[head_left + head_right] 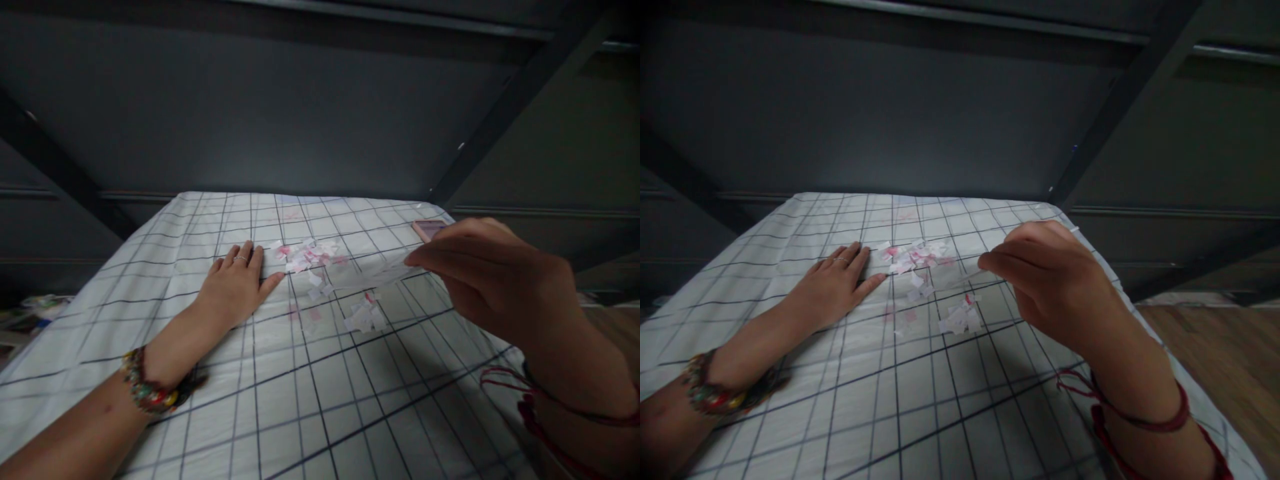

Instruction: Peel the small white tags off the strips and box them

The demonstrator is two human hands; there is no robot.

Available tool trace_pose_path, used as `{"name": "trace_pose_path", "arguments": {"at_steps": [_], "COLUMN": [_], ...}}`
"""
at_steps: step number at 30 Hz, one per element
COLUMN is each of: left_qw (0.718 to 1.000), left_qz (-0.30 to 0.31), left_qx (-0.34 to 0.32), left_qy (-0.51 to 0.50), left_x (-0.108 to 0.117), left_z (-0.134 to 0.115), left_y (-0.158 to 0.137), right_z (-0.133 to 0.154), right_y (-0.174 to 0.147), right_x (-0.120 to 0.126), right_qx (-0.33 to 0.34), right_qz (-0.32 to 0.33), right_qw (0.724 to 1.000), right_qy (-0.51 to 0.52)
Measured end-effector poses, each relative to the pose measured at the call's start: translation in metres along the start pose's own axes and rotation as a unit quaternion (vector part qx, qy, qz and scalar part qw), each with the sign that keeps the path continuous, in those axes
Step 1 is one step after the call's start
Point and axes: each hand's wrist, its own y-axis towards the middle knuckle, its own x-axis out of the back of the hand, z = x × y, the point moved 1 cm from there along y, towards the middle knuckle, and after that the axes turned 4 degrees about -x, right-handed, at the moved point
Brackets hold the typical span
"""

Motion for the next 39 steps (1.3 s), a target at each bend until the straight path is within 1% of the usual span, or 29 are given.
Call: {"name": "trace_pose_path", "arguments": {"at_steps": [7, 12, 18, 22, 25, 28, 32, 34, 36, 39], "left_qw": [1.0, 1.0, 1.0, 1.0, 1.0, 1.0, 1.0, 1.0, 1.0, 1.0], "left_qz": [-0.004, -0.005, -0.005, -0.007, -0.008, -0.005, -0.003, -0.009, -0.013, -0.014], "left_qx": [0.0, 0.0, 0.0, 0.003, 0.001, -0.001, 0.0, -0.003, -0.004, -0.004], "left_qy": [-0.002, -0.012, -0.022, -0.016, -0.006, -0.003, -0.01, -0.01, -0.011, -0.014], "left_x": [0.001, 0.001, 0.001, 0.001, 0.0, 0.0, 0.0, 0.0, 0.0, 0.0], "left_z": [0.0, 0.0, -0.001, -0.001, 0.0, 0.0, 0.0, 0.001, 0.001, 0.0], "left_y": [0.0, 0.0, 0.0, 0.0, 0.0, 0.0, 0.0, -0.001, -0.001, -0.001], "right_z": [0.003, 0.004, 0.012, 0.015, 0.013, 0.007, -0.003, -0.004, -0.001, 0.005], "right_y": [0.001, 0.001, 0.003, 0.005, 0.005, 0.004, 0.0, -0.001, 0.0, 0.002], "right_x": [0.001, -0.002, 0.003, 0.003, -0.003, -0.007, -0.001, -0.001, -0.004, -0.011], "right_qx": [0.01, 0.006, 0.022, -0.004, 0.008, 0.026, 0.005, -0.01, -0.016, 0.004], "right_qz": [0.02, 0.002, 0.027, 0.0, -0.014, -0.003, 0.015, 0.005, -0.019, -0.03], "right_qw": [0.999, 1.0, 0.997, 1.0, 1.0, 0.999, 1.0, 1.0, 1.0, 1.0], "right_qy": [0.028, 0.015, 0.064, 0.028, 0.019, 0.029, 0.012, 0.002, -0.005, -0.007]}}
